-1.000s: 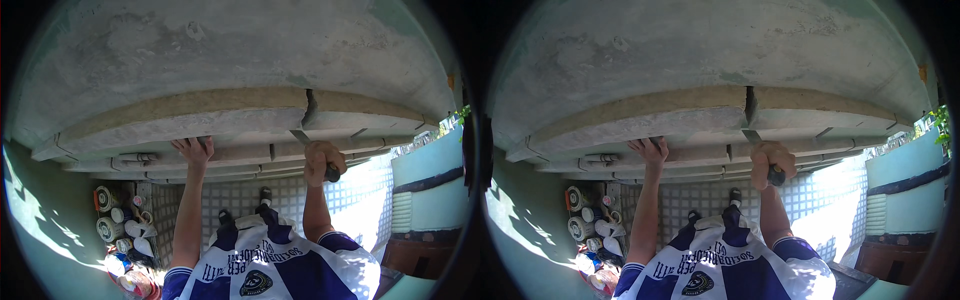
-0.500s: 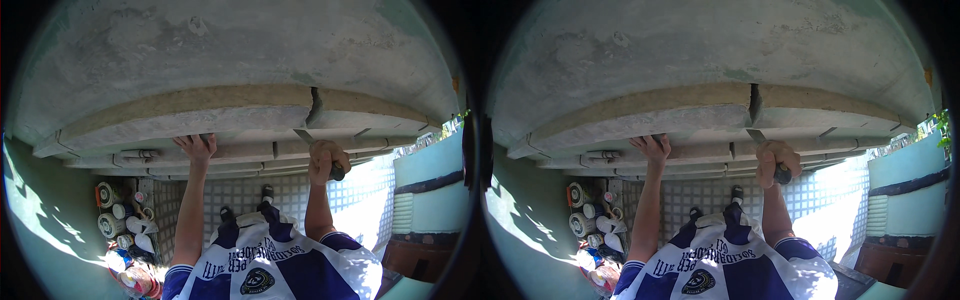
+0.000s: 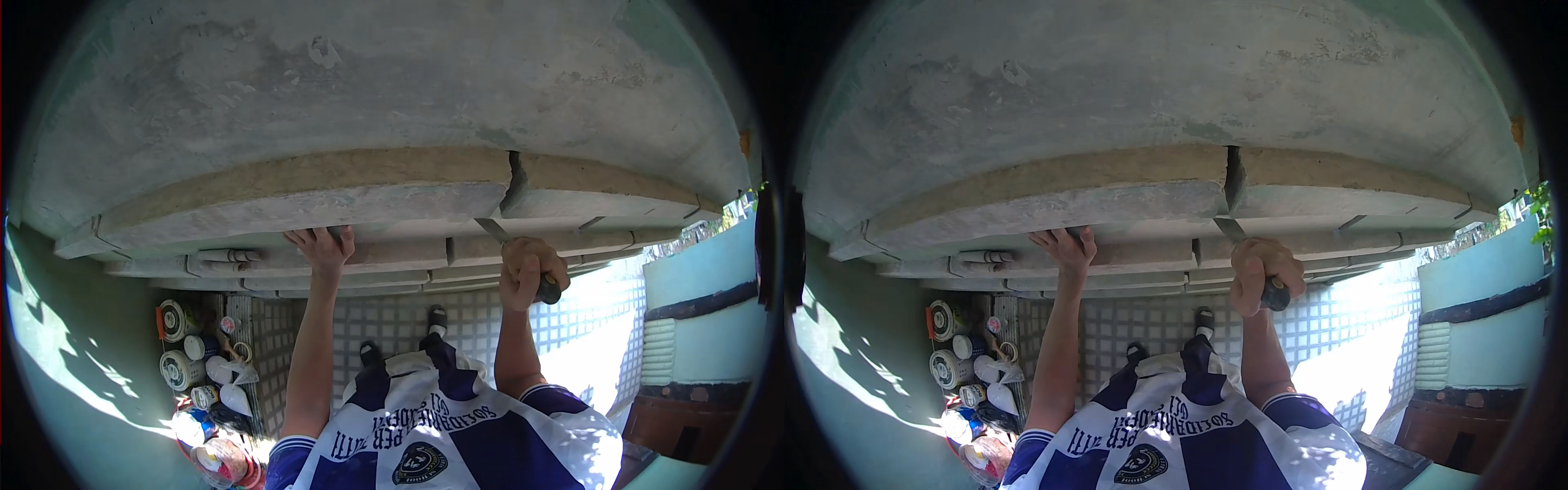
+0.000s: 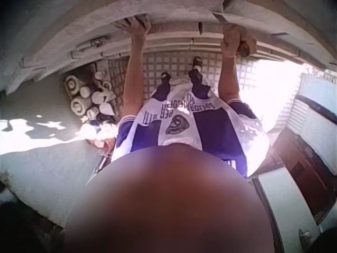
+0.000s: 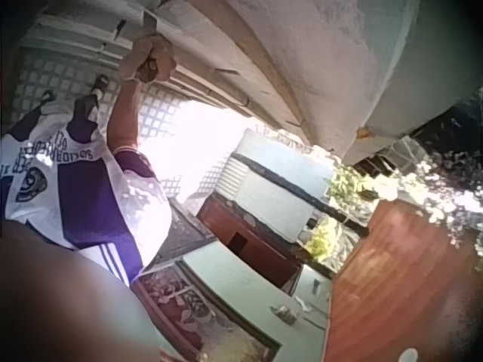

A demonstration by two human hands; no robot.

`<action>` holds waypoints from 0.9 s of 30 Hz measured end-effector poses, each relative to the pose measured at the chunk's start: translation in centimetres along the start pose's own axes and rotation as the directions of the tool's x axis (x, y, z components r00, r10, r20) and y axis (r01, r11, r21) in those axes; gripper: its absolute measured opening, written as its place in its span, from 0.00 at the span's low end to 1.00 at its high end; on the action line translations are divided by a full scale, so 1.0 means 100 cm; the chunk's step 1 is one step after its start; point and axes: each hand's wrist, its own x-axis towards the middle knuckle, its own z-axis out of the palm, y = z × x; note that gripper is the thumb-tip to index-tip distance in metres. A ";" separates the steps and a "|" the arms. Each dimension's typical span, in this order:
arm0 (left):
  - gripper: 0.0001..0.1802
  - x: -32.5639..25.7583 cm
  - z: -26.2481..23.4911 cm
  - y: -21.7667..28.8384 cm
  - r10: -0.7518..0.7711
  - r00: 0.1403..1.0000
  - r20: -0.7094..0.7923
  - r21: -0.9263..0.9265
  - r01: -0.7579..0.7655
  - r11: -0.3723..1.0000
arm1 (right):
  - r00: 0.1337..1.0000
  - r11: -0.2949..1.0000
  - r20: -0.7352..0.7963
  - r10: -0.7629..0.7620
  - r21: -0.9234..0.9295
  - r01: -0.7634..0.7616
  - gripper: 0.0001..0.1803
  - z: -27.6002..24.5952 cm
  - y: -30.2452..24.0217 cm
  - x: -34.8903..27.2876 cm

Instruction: Smoothing and scraping a ceiling surface using a putty knife.

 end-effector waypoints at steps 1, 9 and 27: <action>0.41 -0.001 0.000 0.001 -0.006 1.000 -0.001 0.003 0.006 1.000 | 0.999 0.999 0.029 -0.029 0.036 0.028 0.09 -0.003 0.001 0.000; 0.41 0.004 -0.002 0.005 0.019 1.000 -0.024 0.005 -0.019 1.000 | 0.998 0.994 0.033 -0.058 0.094 0.054 0.09 0.000 -0.002 0.006; 0.40 0.002 -0.003 0.003 0.010 0.999 -0.048 0.018 -0.010 1.000 | 0.999 0.984 0.019 0.033 0.173 -0.036 0.10 0.004 -0.014 0.017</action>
